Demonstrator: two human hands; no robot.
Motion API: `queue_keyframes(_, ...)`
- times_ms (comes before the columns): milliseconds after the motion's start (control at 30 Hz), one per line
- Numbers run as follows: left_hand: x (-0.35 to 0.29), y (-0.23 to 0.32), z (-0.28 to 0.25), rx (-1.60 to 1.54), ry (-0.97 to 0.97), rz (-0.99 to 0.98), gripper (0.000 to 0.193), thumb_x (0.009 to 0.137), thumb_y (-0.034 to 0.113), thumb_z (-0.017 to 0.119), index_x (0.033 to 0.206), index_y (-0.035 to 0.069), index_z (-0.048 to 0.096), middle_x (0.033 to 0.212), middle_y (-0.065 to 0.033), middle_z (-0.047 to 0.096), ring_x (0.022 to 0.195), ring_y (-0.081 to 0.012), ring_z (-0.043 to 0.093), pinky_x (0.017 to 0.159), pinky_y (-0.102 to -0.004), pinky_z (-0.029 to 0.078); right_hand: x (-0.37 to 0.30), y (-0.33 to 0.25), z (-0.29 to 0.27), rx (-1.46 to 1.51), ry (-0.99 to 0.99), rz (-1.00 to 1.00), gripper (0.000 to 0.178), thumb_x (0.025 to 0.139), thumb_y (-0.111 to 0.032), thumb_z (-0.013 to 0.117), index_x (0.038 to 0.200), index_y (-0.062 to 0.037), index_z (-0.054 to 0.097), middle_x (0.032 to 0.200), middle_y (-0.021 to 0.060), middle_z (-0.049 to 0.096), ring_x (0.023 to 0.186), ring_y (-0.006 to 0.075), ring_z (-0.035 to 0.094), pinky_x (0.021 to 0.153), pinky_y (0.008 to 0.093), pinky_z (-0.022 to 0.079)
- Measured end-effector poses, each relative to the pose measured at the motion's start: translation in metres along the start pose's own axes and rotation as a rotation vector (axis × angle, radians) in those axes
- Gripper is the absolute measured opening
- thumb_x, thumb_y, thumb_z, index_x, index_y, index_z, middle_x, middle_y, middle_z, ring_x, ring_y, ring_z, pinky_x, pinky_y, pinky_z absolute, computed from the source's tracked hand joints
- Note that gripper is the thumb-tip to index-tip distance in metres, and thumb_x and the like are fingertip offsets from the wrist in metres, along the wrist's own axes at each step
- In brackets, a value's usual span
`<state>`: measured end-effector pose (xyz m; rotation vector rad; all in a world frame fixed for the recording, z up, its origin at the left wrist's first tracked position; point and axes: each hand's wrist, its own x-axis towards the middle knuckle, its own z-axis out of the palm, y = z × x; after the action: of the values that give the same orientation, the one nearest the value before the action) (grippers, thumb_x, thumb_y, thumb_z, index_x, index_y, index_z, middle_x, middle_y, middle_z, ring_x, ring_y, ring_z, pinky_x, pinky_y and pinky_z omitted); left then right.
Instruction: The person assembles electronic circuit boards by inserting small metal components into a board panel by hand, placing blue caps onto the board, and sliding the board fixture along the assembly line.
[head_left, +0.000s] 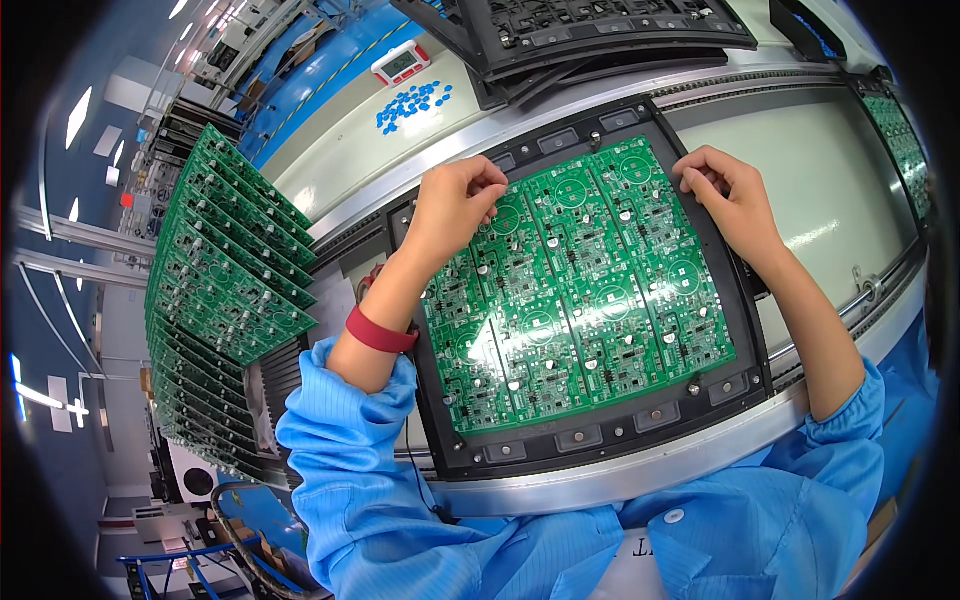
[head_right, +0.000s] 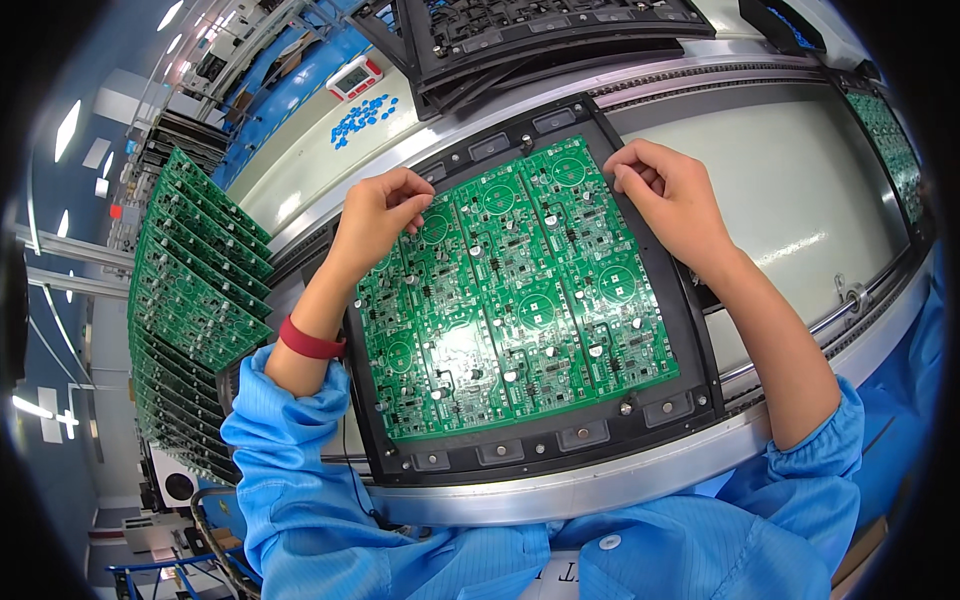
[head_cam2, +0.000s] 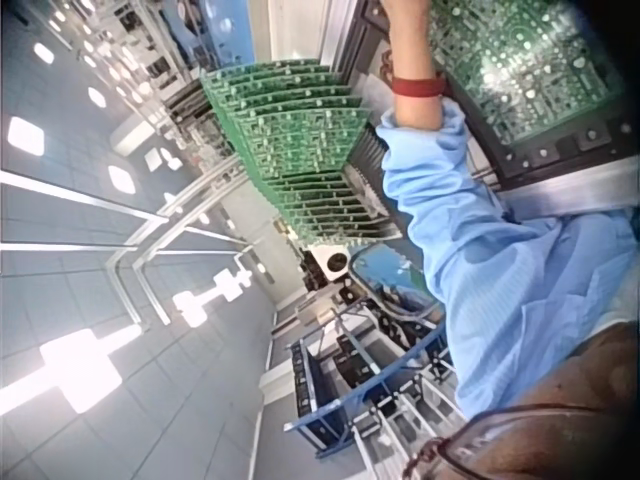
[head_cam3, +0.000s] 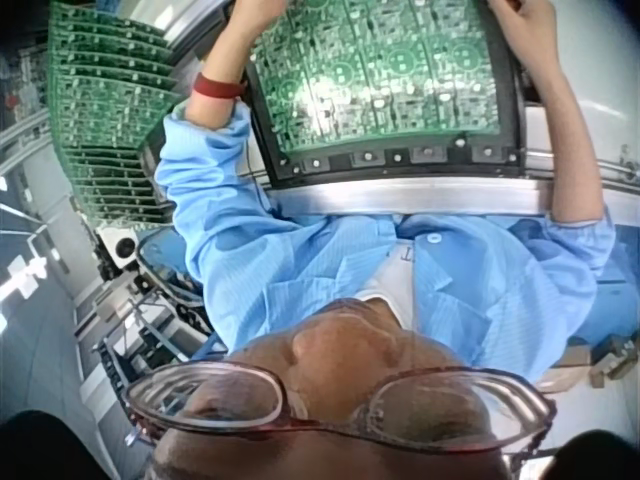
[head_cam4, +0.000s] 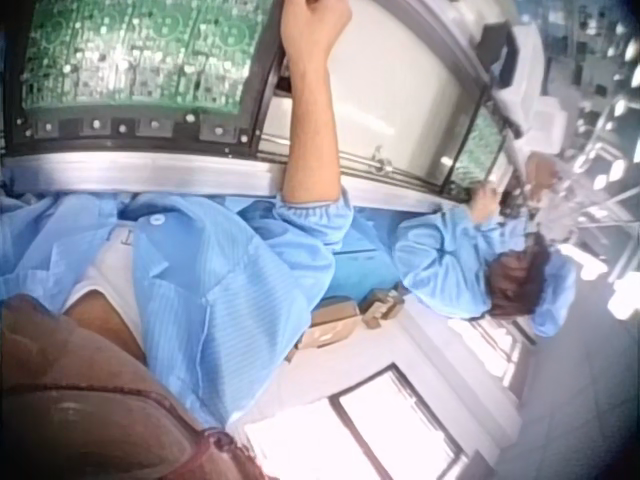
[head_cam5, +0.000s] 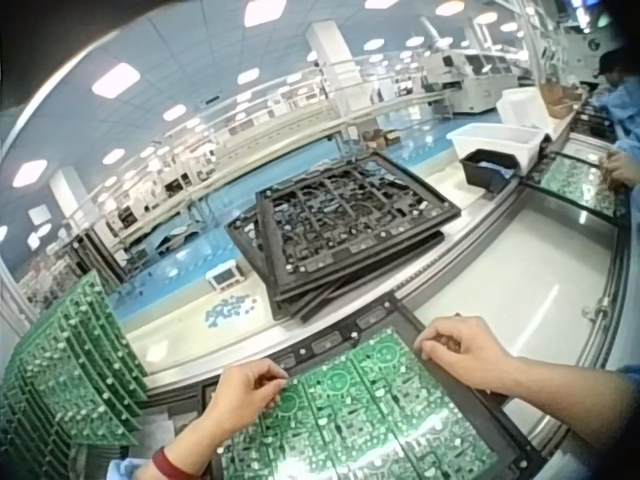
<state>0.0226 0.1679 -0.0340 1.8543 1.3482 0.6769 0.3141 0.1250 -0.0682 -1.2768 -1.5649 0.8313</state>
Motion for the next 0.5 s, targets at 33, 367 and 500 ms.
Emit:
queue_keyframes(33, 0.0005, -0.0004, 0.0005, 0.035, 0.001, 0.020, 0.002, 0.074, -0.002, 0.057, 0.073, -0.002, 0.058, 0.061, -0.0049, 0.056, 0.051, -0.0101, 0.048, 0.049, -0.0207, 0.041, 0.0001, -0.0002, 0.0001, 0.003, 0.000, 0.003, 0.010, 0.079, -0.003, 0.050, 0.080, -0.0009, 0.060, 0.062, -0.0007, 0.054, 0.054, 0.0039, 0.040, 0.050, 0.0159, 0.031)
queue_keyframes(367, 0.0014, -0.0056, 0.0011, 0.274, 0.066, 0.267, 0.003, 0.068, -0.004, 0.059, 0.070, -0.002, 0.058, 0.064, -0.0056, 0.054, 0.052, -0.0151, 0.045, 0.052, -0.0256, 0.038, -0.0006, -0.0028, 0.0001, -0.020, -0.007, 0.000, 0.010, 0.079, -0.003, 0.050, 0.079, -0.0008, 0.060, 0.063, -0.0007, 0.054, 0.055, 0.0039, 0.040, 0.050, 0.0157, 0.031)
queue_keyframes(500, 0.0004, -0.0094, 0.0020, 0.246, 0.075, 0.273, 0.004, 0.067, -0.004, 0.059, 0.070, -0.002, 0.057, 0.065, -0.0057, 0.054, 0.053, -0.0162, 0.044, 0.052, -0.0265, 0.037, -0.0007, -0.0029, -0.0008, -0.035, -0.018, 0.005, 0.011, 0.079, -0.004, 0.050, 0.080, -0.0012, 0.060, 0.064, -0.0006, 0.054, 0.057, 0.0042, 0.040, 0.051, 0.0157, 0.031)
